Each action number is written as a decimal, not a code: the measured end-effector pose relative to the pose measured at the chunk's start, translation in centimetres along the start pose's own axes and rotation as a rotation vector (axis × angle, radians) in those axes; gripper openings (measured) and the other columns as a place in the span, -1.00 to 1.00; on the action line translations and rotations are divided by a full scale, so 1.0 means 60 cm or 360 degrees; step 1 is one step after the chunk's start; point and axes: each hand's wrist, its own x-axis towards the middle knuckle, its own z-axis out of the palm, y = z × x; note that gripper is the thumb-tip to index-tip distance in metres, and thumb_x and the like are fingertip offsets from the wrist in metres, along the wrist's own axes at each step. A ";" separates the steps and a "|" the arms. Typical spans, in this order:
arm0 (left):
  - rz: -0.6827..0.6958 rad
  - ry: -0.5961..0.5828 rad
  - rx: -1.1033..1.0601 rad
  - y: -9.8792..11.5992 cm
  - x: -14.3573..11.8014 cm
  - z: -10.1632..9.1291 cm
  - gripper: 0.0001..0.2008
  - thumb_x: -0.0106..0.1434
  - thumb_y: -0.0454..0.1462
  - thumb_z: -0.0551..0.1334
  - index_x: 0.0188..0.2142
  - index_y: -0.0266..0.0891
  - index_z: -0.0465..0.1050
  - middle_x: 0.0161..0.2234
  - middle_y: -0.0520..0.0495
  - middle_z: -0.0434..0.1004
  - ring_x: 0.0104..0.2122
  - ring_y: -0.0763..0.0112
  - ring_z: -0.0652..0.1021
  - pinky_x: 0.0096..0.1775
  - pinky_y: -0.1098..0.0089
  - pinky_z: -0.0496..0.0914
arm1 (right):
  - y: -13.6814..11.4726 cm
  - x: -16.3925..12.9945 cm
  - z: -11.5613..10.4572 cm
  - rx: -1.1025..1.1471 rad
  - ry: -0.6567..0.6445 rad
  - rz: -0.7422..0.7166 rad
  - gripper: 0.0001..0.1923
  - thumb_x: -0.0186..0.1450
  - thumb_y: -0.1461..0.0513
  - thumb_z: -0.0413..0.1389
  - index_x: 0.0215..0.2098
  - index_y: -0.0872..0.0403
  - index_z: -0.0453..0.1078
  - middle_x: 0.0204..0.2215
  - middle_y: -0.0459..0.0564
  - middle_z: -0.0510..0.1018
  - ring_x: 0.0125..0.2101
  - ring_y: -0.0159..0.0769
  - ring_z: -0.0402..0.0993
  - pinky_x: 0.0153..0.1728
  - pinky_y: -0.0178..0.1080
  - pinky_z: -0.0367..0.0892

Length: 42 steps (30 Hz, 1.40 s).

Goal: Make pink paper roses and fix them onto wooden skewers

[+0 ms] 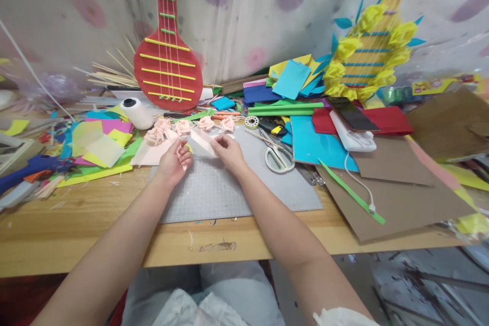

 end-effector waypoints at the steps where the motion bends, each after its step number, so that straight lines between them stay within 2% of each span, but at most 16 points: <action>1: 0.0004 0.0010 0.0021 -0.001 0.001 -0.001 -0.89 0.15 -0.26 0.13 -0.41 -0.28 0.23 -0.70 0.21 -0.05 -0.78 0.71 0.01 -0.73 0.63 -0.11 | -0.005 -0.002 0.001 0.0229 -0.0050 0.0103 -0.79 0.06 0.10 0.09 -0.47 0.08 0.24 -0.57 -0.16 0.34 -0.53 -0.45 0.28 -0.49 -0.35 0.21; 3: 0.0032 -0.0010 0.0104 -0.006 0.000 -0.001 -0.87 0.06 -0.33 0.18 -0.37 -0.28 0.26 -0.70 0.22 -0.04 -0.77 0.72 0.03 -0.72 0.63 -0.09 | -0.013 -0.005 0.003 0.0562 -0.0153 0.0260 -0.73 0.00 0.08 0.15 -0.48 0.08 0.23 -0.59 -0.19 0.33 -0.57 -0.48 0.30 -0.55 -0.38 0.21; 6: 0.0061 -0.0148 0.0245 -0.018 -0.003 0.003 -0.76 -0.07 -0.38 0.27 -0.36 -0.30 0.29 -0.68 0.22 0.02 -0.74 0.74 0.09 -0.69 0.65 -0.02 | -0.017 -0.011 0.009 0.0750 -0.0269 0.0376 -0.69 -0.06 0.10 0.21 -0.48 0.09 0.23 -0.60 -0.20 0.35 -0.60 -0.50 0.32 -0.60 -0.41 0.23; 9: 0.0047 -0.0252 0.0329 -0.028 -0.005 0.005 -0.75 -0.10 -0.32 0.32 -0.46 -0.31 0.27 -0.68 0.20 0.05 -0.71 0.74 0.12 -0.68 0.64 0.01 | -0.014 -0.015 0.017 0.0731 -0.0370 0.0418 -0.69 -0.07 0.11 0.22 -0.47 0.10 0.24 -0.58 -0.18 0.40 -0.61 -0.51 0.35 -0.62 -0.41 0.27; 15: 0.0082 -0.0317 0.0385 -0.034 0.000 0.001 -0.70 -0.11 -0.21 0.35 -0.45 -0.34 0.31 -0.71 0.19 0.04 -0.71 0.71 0.12 -0.67 0.62 0.04 | -0.011 -0.020 0.027 0.0615 -0.0512 0.0428 -0.71 -0.02 0.13 0.19 -0.47 0.10 0.21 -0.61 -0.15 0.43 -0.59 -0.48 0.40 -0.60 -0.41 0.30; 17: 0.0091 -0.0296 0.0391 -0.036 0.000 0.001 -0.69 -0.11 -0.19 0.35 -0.47 -0.34 0.30 -0.72 0.20 0.03 -0.71 0.72 0.10 -0.67 0.62 0.04 | -0.012 -0.022 0.028 0.0579 -0.0506 0.0431 -0.72 -0.02 0.12 0.18 -0.46 0.09 0.21 -0.61 -0.16 0.42 -0.59 -0.47 0.39 -0.60 -0.41 0.30; 20: 0.0127 -0.0165 0.0406 -0.038 -0.001 0.003 -0.67 -0.12 -0.18 0.36 -0.52 -0.34 0.26 -0.72 0.21 0.02 -0.72 0.74 0.08 -0.69 0.62 -0.01 | -0.013 -0.021 0.030 0.0467 -0.0487 0.0358 -0.74 0.00 0.11 0.15 -0.47 0.09 0.22 -0.62 -0.19 0.38 -0.63 -0.51 0.33 -0.62 -0.43 0.24; 24: 0.0228 -0.0008 0.0353 -0.032 -0.003 0.006 -0.64 -0.15 -0.20 0.38 -0.54 -0.31 0.21 -0.70 0.22 0.03 -0.73 0.76 0.07 -0.71 0.62 -0.06 | -0.012 -0.007 0.017 0.0137 -0.0461 0.0115 -0.76 0.09 0.07 0.06 -0.44 0.08 0.24 -0.57 -0.17 0.38 -0.58 -0.49 0.30 -0.57 -0.40 0.23; 26: 0.0265 0.0036 0.0315 -0.025 -0.003 0.006 -0.64 -0.17 -0.22 0.39 -0.53 -0.31 0.21 -0.68 0.22 0.04 -0.73 0.76 0.06 -0.71 0.62 -0.08 | -0.010 0.006 0.002 -0.0185 -0.0295 -0.0074 -0.77 0.14 0.07 0.02 -0.40 0.08 0.26 -0.45 -0.10 0.43 -0.44 -0.43 0.36 -0.42 -0.34 0.29; 28: 0.0309 0.0093 0.0292 -0.019 0.000 0.003 -0.63 -0.19 -0.23 0.39 -0.53 -0.30 0.20 -0.68 0.22 0.03 -0.74 0.76 0.05 -0.71 0.61 -0.09 | -0.008 0.019 -0.015 -0.0686 -0.0127 -0.0276 -0.80 0.16 0.13 0.01 -0.35 0.09 0.30 -0.33 -0.03 0.45 -0.30 -0.35 0.36 -0.26 -0.26 0.27; 30: 0.0390 0.0162 0.0316 -0.014 0.004 -0.002 -0.64 -0.17 -0.23 0.38 -0.55 -0.28 0.18 -0.69 0.23 0.00 -0.74 0.75 0.04 -0.70 0.60 -0.09 | -0.007 0.031 -0.027 -0.1168 -0.0204 -0.0499 -0.81 0.14 0.23 0.02 -0.26 0.10 0.32 -0.21 0.04 0.43 -0.16 -0.26 0.30 -0.13 -0.20 0.20; 33: 0.0583 0.0329 0.0510 -0.010 0.011 -0.011 -0.67 -0.11 -0.20 0.34 -0.59 -0.27 0.16 -0.72 0.22 -0.01 -0.72 0.70 0.08 -0.68 0.58 -0.04 | -0.012 0.046 -0.031 -0.1717 -0.0473 -0.0705 -0.72 0.11 0.34 0.01 -0.19 0.13 0.32 -0.15 0.13 0.40 -0.09 -0.18 0.23 -0.08 -0.18 0.12; 35: 0.0701 0.0433 0.0663 -0.009 0.015 -0.016 -0.70 -0.08 -0.18 0.31 -0.60 -0.27 0.19 -0.72 0.19 0.04 -0.70 0.66 0.15 -0.64 0.57 0.02 | -0.017 0.054 -0.029 -0.1940 -0.0592 -0.0760 -0.73 0.12 0.37 -0.03 -0.20 0.16 0.33 -0.18 0.17 0.42 -0.11 -0.15 0.24 -0.11 -0.18 0.12; 38: 0.0780 0.0484 0.0781 -0.006 0.019 -0.022 -0.74 -0.06 -0.17 0.29 -0.59 -0.27 0.24 -0.70 0.15 0.12 -0.64 0.61 0.24 -0.60 0.56 0.09 | -0.019 0.067 -0.026 -0.2021 -0.0639 -0.0771 -0.78 0.17 0.34 -0.08 -0.26 0.15 0.35 -0.25 0.16 0.46 -0.16 -0.16 0.29 -0.19 -0.20 0.13; 42: 0.0770 0.0488 0.0795 -0.003 0.020 -0.023 -0.76 -0.06 -0.17 0.28 -0.57 -0.26 0.26 -0.69 0.13 0.16 -0.61 0.57 0.28 -0.59 0.56 0.11 | -0.012 0.085 -0.031 -0.1824 -0.0536 -0.0501 -0.81 0.19 0.27 -0.07 -0.30 0.08 0.35 -0.29 0.04 0.49 -0.29 -0.26 0.34 -0.36 -0.29 0.14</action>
